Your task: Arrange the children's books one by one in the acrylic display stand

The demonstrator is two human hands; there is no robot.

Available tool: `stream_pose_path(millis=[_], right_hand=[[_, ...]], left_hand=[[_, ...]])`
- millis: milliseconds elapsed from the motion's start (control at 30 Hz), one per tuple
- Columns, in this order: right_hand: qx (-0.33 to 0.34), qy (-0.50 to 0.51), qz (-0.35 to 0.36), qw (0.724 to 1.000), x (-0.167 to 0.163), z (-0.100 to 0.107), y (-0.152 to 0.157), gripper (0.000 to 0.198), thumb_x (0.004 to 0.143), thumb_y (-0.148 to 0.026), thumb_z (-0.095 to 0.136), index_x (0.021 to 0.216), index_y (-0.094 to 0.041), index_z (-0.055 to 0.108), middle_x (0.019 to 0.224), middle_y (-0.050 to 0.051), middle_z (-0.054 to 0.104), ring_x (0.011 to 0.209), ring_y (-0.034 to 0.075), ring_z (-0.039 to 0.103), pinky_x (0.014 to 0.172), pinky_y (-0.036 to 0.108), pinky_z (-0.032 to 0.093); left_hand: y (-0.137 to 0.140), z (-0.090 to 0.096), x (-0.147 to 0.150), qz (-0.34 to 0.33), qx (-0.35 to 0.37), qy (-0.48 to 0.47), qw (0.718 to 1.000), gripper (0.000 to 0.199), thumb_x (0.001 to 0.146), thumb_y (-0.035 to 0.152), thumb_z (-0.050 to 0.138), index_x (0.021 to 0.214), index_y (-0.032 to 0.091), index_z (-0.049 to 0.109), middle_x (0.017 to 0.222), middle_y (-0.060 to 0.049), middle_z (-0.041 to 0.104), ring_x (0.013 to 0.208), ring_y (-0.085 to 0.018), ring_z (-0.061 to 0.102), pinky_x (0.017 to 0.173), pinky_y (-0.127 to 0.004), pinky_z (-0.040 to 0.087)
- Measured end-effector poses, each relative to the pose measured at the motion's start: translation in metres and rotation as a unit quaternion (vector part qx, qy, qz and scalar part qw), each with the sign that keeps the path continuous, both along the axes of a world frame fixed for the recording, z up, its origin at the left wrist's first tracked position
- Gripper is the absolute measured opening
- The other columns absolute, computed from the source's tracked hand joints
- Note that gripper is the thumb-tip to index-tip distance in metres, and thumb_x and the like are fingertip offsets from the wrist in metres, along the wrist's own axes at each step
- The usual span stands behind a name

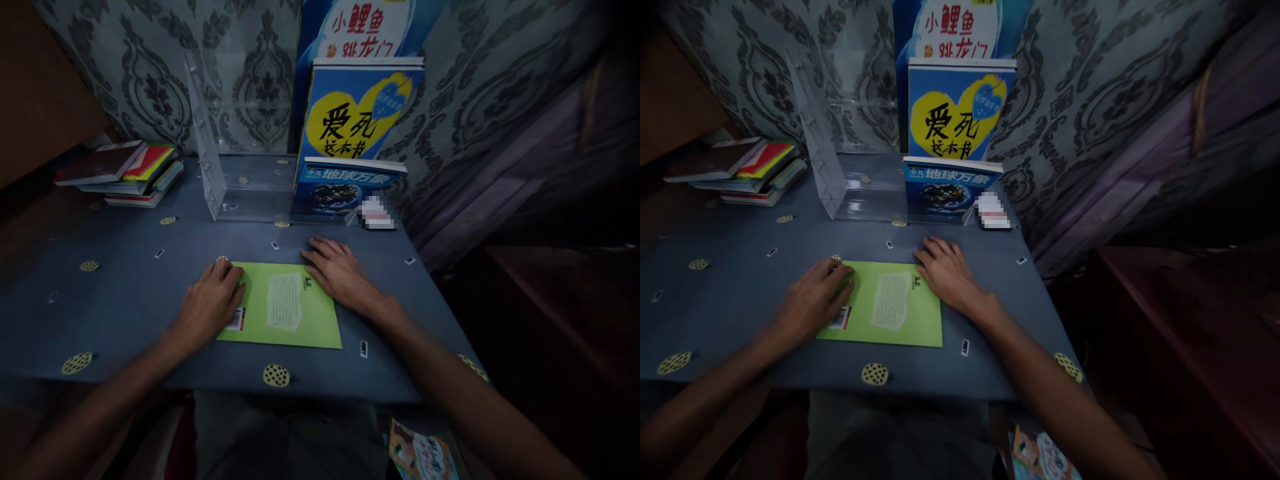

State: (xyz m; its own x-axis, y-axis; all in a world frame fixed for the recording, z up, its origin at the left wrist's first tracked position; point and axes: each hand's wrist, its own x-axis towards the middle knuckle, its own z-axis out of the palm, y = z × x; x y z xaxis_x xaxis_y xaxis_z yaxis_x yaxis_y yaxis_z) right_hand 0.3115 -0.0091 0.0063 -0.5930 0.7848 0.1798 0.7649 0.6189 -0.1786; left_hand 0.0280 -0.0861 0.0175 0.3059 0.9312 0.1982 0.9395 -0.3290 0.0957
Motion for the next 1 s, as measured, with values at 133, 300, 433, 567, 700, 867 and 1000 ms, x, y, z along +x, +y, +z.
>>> stream_pose_path(millis=[133, 300, 433, 567, 700, 867, 1000], right_hand=[[-0.037, 0.042, 0.062, 0.996, -0.038, 0.003, -0.031, 0.042, 0.106, -0.028, 0.041, 0.143, -0.013, 0.055, 0.151, 0.018, 0.054, 0.145, 0.032, 0.044, 0.118, 0.057, 0.037], [-0.088, 0.068, 0.174, 0.979, -0.091, 0.004, -0.06, 0.063, 0.106, -0.045, 0.045, 0.154, -0.005, 0.037, 0.162, 0.021, 0.039, 0.156, 0.031, 0.027, 0.127, 0.052, 0.027], [-0.109, 0.049, 0.165, 0.979, -0.084, 0.001, -0.055, 0.074, 0.103, -0.052, 0.048, 0.155, -0.001, 0.034, 0.162, 0.025, 0.036, 0.157, 0.033, 0.024, 0.129, 0.053, 0.023], [-0.09, 0.055, 0.105, 0.989, -0.046, -0.008, -0.047, 0.072, 0.103, -0.054, 0.045, 0.159, -0.009, 0.033, 0.164, 0.021, 0.035, 0.156, 0.031, 0.026, 0.128, 0.055, 0.025], [-0.068, 0.054, 0.033, 0.996, -0.009, -0.014, -0.044, 0.07, 0.105, -0.054, 0.037, 0.158, -0.009, 0.037, 0.162, 0.021, 0.037, 0.154, 0.032, 0.03, 0.127, 0.057, 0.028], [-0.06, 0.061, 0.006, 0.996, 0.008, -0.016, -0.044, 0.062, 0.106, -0.049, 0.036, 0.158, -0.014, 0.039, 0.162, 0.016, 0.04, 0.154, 0.03, 0.032, 0.126, 0.056, 0.03], [-0.05, 0.062, 0.006, 0.997, 0.011, -0.019, -0.043, 0.06, 0.106, -0.046, 0.039, 0.157, -0.014, 0.041, 0.161, 0.017, 0.042, 0.153, 0.03, 0.034, 0.125, 0.057, 0.031]], left_hand=[[-0.004, -0.009, -0.002, -0.018, 0.051, 0.022, 0.998, 0.028, 0.102, 0.028, 0.04, 0.116, 0.022, 0.063, 0.125, -0.015, 0.065, 0.115, -0.033, 0.06, 0.088, -0.047, 0.053], [-0.006, -0.018, -0.004, -0.035, 0.077, 0.01, 0.996, 0.03, 0.1, 0.022, 0.039, 0.115, 0.018, 0.065, 0.132, -0.018, 0.066, 0.122, -0.033, 0.06, 0.093, -0.049, 0.054], [-0.005, -0.017, -0.002, -0.042, 0.097, 0.031, 0.994, 0.031, 0.101, 0.021, 0.039, 0.114, 0.015, 0.067, 0.129, -0.019, 0.069, 0.122, -0.034, 0.062, 0.093, -0.048, 0.054], [-0.005, -0.015, -0.001, -0.057, 0.127, 0.049, 0.989, 0.033, 0.102, 0.019, 0.038, 0.116, 0.009, 0.066, 0.127, -0.021, 0.07, 0.121, -0.034, 0.063, 0.093, -0.047, 0.053], [-0.006, -0.014, 0.0, -0.055, 0.118, 0.048, 0.99, 0.035, 0.103, 0.021, 0.037, 0.116, 0.008, 0.067, 0.128, -0.021, 0.07, 0.122, -0.035, 0.062, 0.094, -0.049, 0.053], [-0.005, -0.013, -0.002, -0.047, 0.065, 0.029, 0.996, 0.038, 0.104, 0.026, 0.035, 0.125, 0.01, 0.063, 0.137, -0.019, 0.066, 0.133, -0.037, 0.056, 0.096, -0.054, 0.053], [0.005, -0.014, -0.016, -0.052, 0.014, -0.063, 0.997, 0.041, 0.104, 0.033, 0.035, 0.129, 0.013, 0.061, 0.141, -0.016, 0.064, 0.137, -0.033, 0.054, 0.108, -0.053, 0.049]])
